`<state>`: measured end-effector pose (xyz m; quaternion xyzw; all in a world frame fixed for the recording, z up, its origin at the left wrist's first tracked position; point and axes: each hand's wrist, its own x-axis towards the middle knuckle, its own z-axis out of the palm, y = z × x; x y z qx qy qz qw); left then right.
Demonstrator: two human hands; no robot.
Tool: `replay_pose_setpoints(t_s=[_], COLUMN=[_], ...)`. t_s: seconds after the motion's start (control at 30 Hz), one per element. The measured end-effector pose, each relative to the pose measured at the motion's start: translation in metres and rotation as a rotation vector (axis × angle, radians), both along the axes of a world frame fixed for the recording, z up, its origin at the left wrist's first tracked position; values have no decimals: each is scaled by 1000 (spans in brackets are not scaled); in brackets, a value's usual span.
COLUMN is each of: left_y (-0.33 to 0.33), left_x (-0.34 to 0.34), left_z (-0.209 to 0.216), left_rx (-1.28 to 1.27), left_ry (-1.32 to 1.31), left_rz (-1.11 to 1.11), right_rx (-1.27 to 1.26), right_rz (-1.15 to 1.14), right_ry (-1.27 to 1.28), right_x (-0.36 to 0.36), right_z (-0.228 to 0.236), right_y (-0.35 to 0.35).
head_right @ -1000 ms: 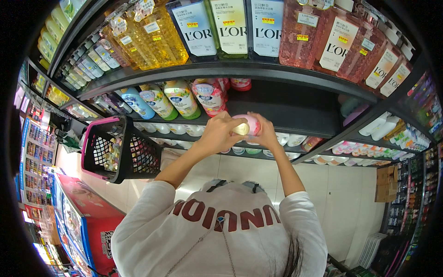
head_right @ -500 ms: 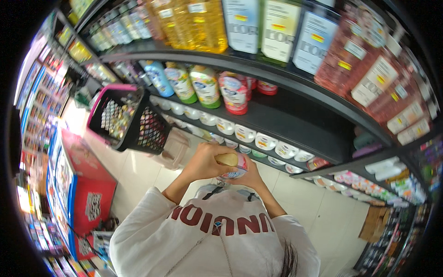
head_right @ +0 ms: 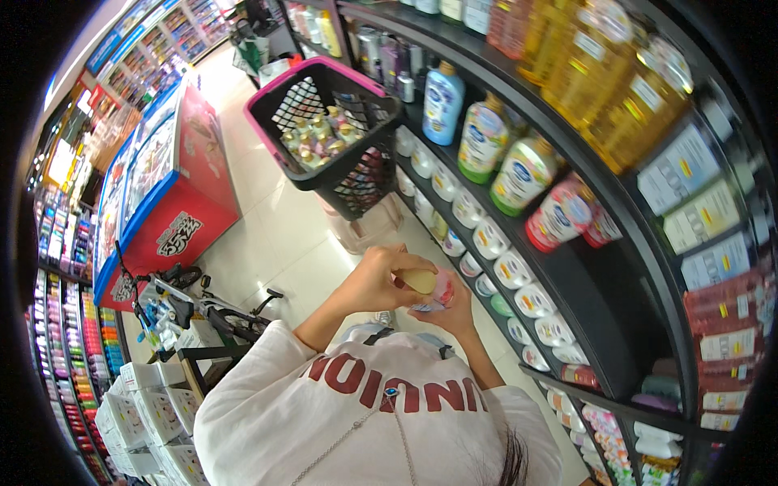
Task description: The person selects bottles from the store shelves and places them one by one into a shopping basket by hand.
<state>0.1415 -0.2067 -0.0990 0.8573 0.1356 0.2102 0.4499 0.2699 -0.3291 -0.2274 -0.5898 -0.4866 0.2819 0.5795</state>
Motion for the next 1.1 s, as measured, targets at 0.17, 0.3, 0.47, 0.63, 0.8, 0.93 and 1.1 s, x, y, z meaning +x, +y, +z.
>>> replay_pose_setpoints(t_s=[0.17, 0.3, 0.47, 0.63, 0.8, 0.93, 1.1], left_y=[63, 109, 173, 226, 272, 311, 363], left_x=[-38, -63, -76, -78, -71, -66, -48], left_z=[14, 34, 81, 112, 117, 101, 56], left_rx=[18, 110, 222, 233, 275, 188, 131], left_ry=[-79, -110, -225, -312, -231, -187, -78], left_rz=[63, 100, 94, 116, 214, 289, 384], right_rx=[87, 183, 90, 244, 358, 390, 267], right_rz=[102, 109, 113, 27, 34, 135, 328], right_ry=[48, -40, -8, -351, -411, -367, -286], right_x=[-27, -40, -40, -38, -22, -12, 6], right_z=[20, 30, 73, 125, 137, 126, 82], right_y=[80, 141, 207, 270, 342, 396, 449])
